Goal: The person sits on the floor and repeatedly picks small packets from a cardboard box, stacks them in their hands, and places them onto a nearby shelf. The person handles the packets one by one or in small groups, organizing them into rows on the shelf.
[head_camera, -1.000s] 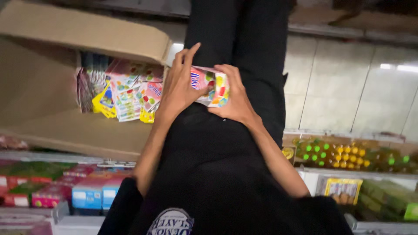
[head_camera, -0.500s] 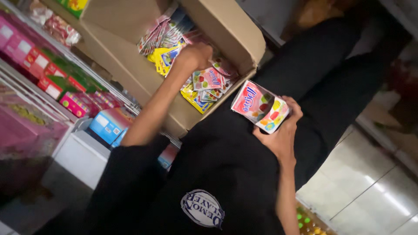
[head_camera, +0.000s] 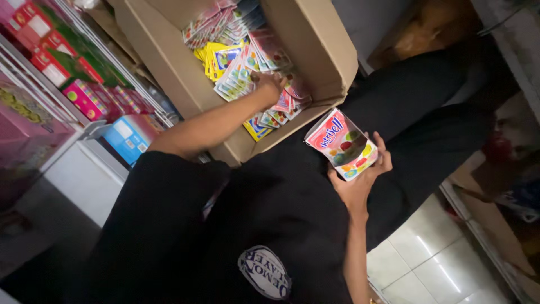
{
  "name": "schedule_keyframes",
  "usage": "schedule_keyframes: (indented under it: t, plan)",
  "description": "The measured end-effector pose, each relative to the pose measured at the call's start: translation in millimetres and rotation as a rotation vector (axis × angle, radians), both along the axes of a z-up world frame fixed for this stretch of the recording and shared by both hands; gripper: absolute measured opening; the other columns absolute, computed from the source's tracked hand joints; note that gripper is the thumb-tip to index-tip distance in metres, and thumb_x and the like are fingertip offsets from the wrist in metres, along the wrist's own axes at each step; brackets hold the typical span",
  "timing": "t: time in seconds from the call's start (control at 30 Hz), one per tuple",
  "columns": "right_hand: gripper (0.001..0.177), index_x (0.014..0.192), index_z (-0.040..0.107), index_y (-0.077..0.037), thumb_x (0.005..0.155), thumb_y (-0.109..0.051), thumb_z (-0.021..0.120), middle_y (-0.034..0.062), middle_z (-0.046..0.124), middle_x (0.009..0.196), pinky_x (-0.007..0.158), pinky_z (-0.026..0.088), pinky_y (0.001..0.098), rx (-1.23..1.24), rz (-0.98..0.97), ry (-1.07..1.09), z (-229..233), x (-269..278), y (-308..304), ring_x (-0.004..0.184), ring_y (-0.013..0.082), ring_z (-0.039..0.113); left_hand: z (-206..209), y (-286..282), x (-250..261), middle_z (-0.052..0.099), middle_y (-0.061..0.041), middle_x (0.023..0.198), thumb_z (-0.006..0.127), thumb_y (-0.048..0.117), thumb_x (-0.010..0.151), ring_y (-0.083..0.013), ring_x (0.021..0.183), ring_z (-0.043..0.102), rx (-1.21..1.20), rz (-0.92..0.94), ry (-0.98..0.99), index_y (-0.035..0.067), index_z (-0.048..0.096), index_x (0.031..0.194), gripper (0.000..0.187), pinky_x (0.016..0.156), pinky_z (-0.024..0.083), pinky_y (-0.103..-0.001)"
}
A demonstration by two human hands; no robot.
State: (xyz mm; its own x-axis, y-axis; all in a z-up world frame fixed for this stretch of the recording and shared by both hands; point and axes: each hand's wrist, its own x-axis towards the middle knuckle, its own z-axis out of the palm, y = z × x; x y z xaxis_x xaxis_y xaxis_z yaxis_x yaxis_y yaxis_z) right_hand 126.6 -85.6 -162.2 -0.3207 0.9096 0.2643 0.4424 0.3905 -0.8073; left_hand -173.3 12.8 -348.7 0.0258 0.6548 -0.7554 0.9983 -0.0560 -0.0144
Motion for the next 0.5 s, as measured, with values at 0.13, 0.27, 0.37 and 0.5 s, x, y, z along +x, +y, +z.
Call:
schedule_keyframes:
  t: [0.13,0.27,0.37,0.5]
  plan:
    - [0.103,0.145,0.012,-0.001,0.074,-0.015,0.086,0.0238,0.037,0.157,0.126,0.037,0.0478,0.008,-0.015,-0.056,-7.8,6.7,1.9,0.145,0.0364,0.045,-15.1,14.2,-24.1,0.059,-0.017,0.135,0.097,0.019,0.064,-0.0387,0.114,0.065,-0.033,0.059,-0.103,0.009,0.045,0.145,0.097,0.083,0.056,-0.056]
    - [0.105,0.146,0.014,-0.001,0.072,-0.015,0.088,0.0264,0.037,0.152,0.124,0.037,0.0485,0.012,-0.036,-0.118,-11.9,7.9,1.3,0.143,0.0378,0.045,-62.7,28.1,-39.7,0.075,-0.018,0.107,0.085,0.014,0.075,-0.0339,0.098,0.074,0.205,0.011,-0.223,0.005,0.078,0.108,0.035,0.076,0.061,-0.047]
    - [0.104,0.146,0.014,0.000,0.074,-0.016,0.088,0.0257,0.039,0.153,0.124,0.037,0.0487,0.010,-0.031,-0.075,-9.8,7.8,3.1,0.142,0.0380,0.046,-87.9,28.9,-41.2,0.076,-0.017,0.105,0.081,0.008,0.077,-0.0331,0.098,0.075,0.257,-0.018,-0.234,0.005,0.080,0.102,0.025,0.075,0.062,-0.045]
    - [0.105,0.146,0.012,0.002,0.077,-0.019,0.089,0.0247,0.040,0.154,0.125,0.034,0.0480,0.027,-0.004,-0.054,-5.5,6.1,2.9,0.143,0.0374,0.045,-80.6,23.0,-37.1,0.075,-0.018,0.110,0.089,0.011,0.071,-0.0319,0.103,0.074,0.030,-0.040,-0.270,0.002,0.072,0.108,0.041,0.081,0.060,-0.042]
